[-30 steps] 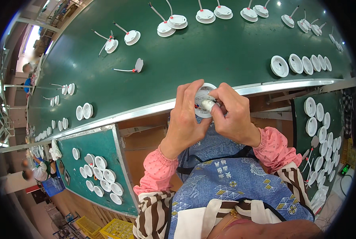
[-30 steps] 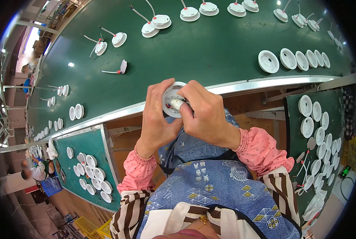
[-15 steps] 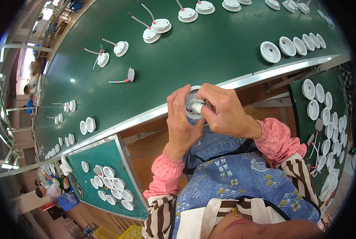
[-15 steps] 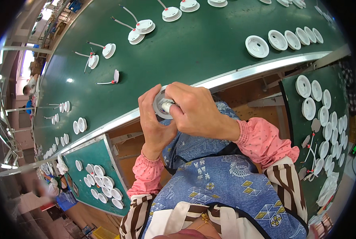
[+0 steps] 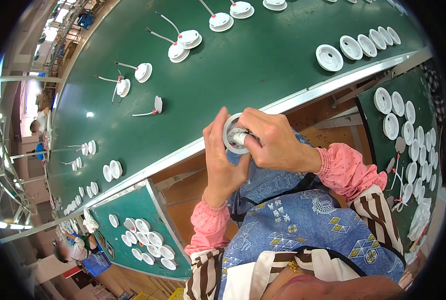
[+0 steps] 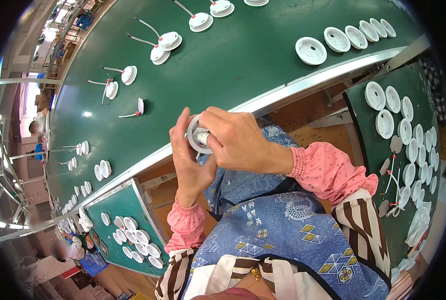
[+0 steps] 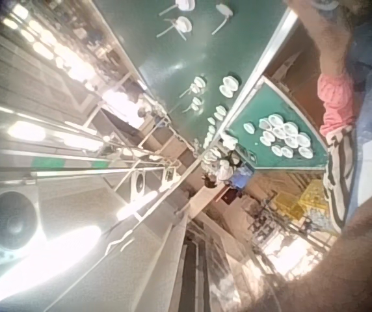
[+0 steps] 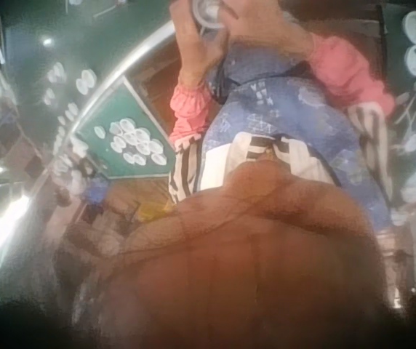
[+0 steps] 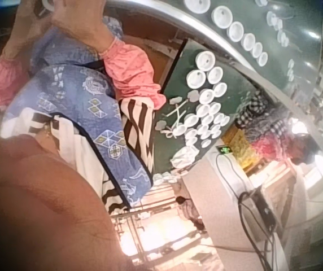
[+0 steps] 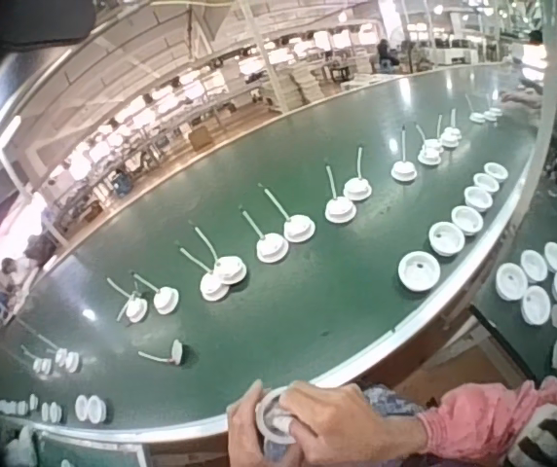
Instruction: The person picks up a white plastic base and a wire assembly, threads the wire through the base, and presses a small circuit board into the base by hand. They then place the assembled unit onto a green conveyor belt and repeat the process.
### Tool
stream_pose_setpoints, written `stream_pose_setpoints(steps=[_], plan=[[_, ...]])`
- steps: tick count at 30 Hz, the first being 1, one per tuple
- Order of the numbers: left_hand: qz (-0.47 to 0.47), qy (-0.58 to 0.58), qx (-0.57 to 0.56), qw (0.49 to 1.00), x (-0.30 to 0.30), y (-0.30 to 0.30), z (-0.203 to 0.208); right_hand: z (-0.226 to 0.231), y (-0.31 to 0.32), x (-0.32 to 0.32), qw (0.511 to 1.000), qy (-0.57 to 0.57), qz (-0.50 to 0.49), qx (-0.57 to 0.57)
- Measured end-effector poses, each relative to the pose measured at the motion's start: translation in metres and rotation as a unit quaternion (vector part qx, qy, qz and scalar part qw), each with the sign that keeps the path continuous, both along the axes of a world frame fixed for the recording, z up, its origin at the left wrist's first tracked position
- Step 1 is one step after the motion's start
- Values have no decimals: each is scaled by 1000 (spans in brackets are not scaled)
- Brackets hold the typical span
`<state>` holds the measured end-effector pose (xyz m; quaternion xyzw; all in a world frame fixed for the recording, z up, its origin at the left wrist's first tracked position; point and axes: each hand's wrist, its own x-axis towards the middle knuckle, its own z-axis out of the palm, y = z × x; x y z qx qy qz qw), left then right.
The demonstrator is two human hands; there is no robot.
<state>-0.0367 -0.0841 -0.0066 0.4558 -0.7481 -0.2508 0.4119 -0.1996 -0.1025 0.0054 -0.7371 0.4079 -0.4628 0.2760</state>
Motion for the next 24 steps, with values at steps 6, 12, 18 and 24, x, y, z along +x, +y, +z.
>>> stream_pose_setpoints(steps=[6, 12, 18, 24], plan=[[-90, 257, 247, 930, 2, 8, 14, 11, 10, -24, 993, -37, 14, 113], [26, 142, 243, 959, 19, 8, -14, -14, 2, -23, 991, -104, 32, 82], [-70, 99, 296, 947, 15, 8, -10, -21, 7, -29, 989, -112, 6, 96], [-87, 68, 257, 960, 18, 18, -6, -23, 17, -45, 990, -30, 63, 126]])
